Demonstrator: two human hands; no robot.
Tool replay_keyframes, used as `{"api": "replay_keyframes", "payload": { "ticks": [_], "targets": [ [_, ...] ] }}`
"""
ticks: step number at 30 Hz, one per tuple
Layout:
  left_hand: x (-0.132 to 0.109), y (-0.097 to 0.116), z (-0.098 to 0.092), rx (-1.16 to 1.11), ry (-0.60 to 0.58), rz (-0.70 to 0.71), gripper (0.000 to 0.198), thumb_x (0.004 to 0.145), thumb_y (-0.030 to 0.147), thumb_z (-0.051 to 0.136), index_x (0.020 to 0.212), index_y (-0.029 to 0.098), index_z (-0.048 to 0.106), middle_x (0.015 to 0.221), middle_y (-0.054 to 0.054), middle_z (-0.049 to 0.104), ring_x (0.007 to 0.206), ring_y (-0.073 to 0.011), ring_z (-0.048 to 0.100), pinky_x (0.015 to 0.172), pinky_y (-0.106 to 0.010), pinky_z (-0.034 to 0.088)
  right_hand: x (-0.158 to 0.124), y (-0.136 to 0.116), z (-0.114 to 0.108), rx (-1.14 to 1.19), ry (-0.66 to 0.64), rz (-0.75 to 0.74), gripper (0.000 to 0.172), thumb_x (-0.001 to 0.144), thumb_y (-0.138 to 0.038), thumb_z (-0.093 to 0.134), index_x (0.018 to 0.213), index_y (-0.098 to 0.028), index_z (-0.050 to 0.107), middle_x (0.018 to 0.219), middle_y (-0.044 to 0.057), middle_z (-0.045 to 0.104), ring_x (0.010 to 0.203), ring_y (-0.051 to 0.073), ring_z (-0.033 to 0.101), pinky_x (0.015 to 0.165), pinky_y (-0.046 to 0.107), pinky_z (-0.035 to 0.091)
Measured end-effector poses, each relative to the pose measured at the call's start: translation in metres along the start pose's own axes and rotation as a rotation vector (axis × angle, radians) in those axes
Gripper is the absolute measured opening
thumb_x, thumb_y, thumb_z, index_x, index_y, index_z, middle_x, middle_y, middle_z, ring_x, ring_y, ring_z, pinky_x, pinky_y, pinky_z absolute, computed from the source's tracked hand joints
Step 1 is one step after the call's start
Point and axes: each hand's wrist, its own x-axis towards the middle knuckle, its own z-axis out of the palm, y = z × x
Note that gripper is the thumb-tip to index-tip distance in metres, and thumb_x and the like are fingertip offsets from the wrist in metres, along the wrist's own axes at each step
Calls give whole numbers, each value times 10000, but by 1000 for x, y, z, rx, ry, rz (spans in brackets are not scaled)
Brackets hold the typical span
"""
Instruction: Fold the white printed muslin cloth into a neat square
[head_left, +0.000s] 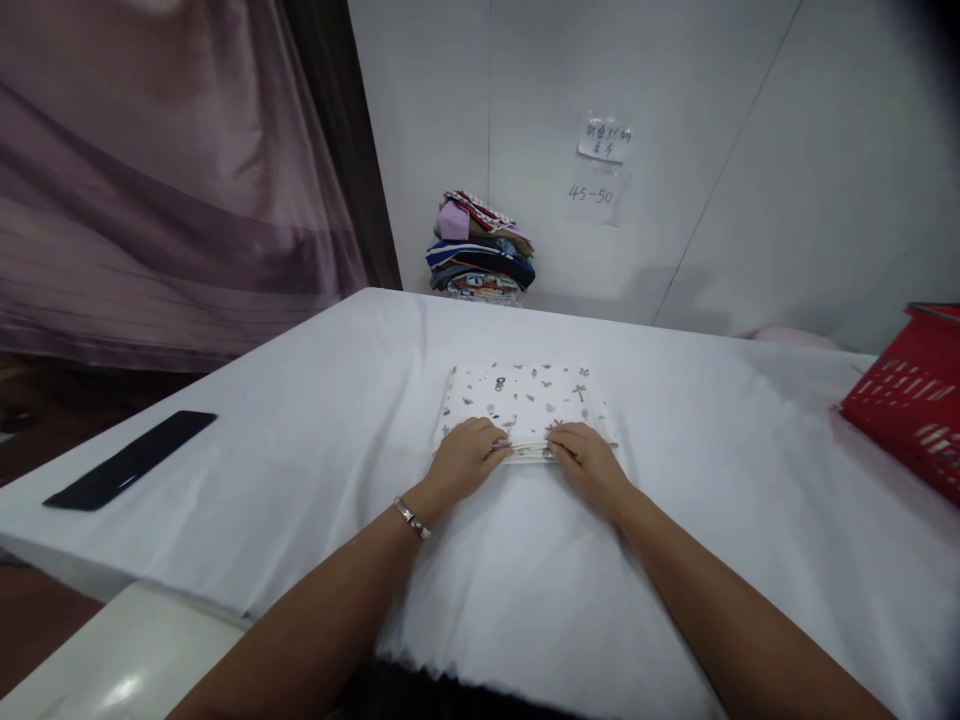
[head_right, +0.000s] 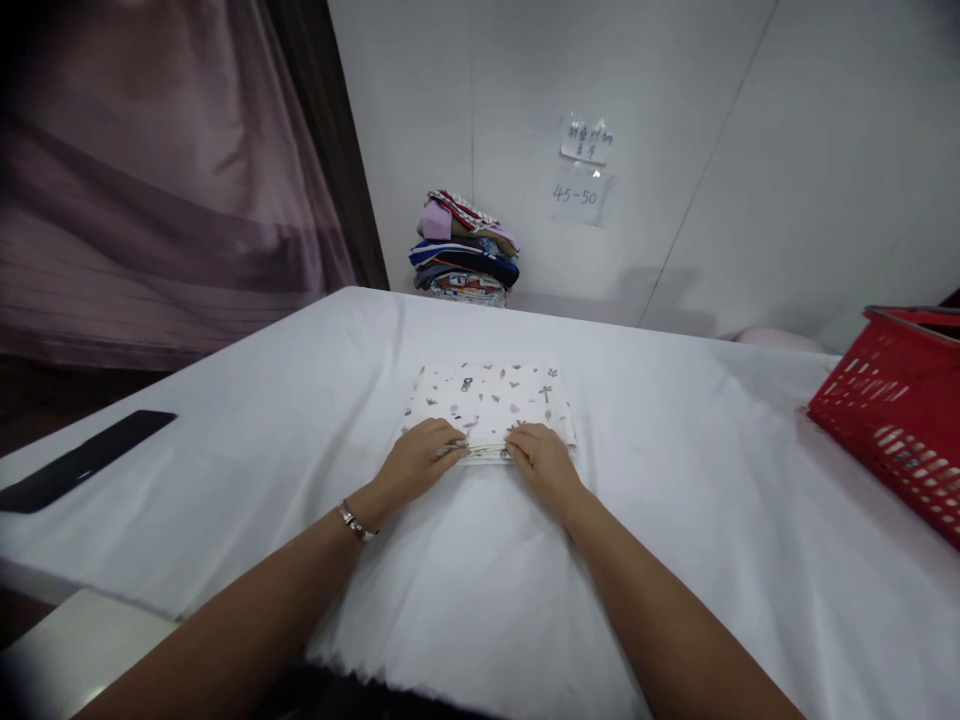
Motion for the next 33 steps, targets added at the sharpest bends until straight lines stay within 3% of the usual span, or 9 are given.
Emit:
{"api": "replay_keyframes", "payload": {
  "ticks": [8, 16, 25, 30, 33],
  "targets": [
    [2, -1, 0, -14, -28, -8, 267, 900, 317, 380, 812, 219, 613, 815, -22, 599, 803, -159, 519, 698, -301, 404, 0, -1, 2, -29, 30, -6, 219, 887, -257, 440, 951, -246, 648, 988, 49, 650, 958, 199, 568, 842, 368, 453],
    [3, 4, 3, -4, 65, -20, 258, 911, 268, 363, 742, 192, 542, 763, -15, 555, 757, -147, 486, 702, -299, 389, 1, -3, 10, -44, 71, 12, 198, 862, -289, 483, 967, -232, 640, 1025, 63, 633, 971, 214, 553, 857, 392, 436],
    [4, 6, 1, -1, 89, 4, 262, 914, 265, 346, 749, 190, 535, 769, -18, 548, 762, -150, 480, 706, -303, 387, 2, -2, 13, -55, 78, -14, 177, 856, -270, 487, 943, -224, 634, 1014, 67, 633, 963, 220, 549, 848, 399, 430],
    [2, 3, 3, 43, 72, 56, 271, 924, 289, 337, 782, 186, 544, 796, -25, 560, 788, -156, 483, 726, -303, 384, 1, -2, 10, -81, 139, -95, 209, 895, -212, 418, 963, -205, 616, 988, 79, 636, 953, 207, 550, 841, 378, 428],
    [1, 1, 5, 95, 44, 76, 275, 923, 294, 343, 793, 183, 558, 806, -32, 563, 790, -160, 480, 724, -309, 382, 0, -1, 9, -148, 82, -161, 223, 897, -185, 406, 965, -199, 618, 981, 87, 638, 944, 213, 551, 827, 383, 428]
  ]
}}
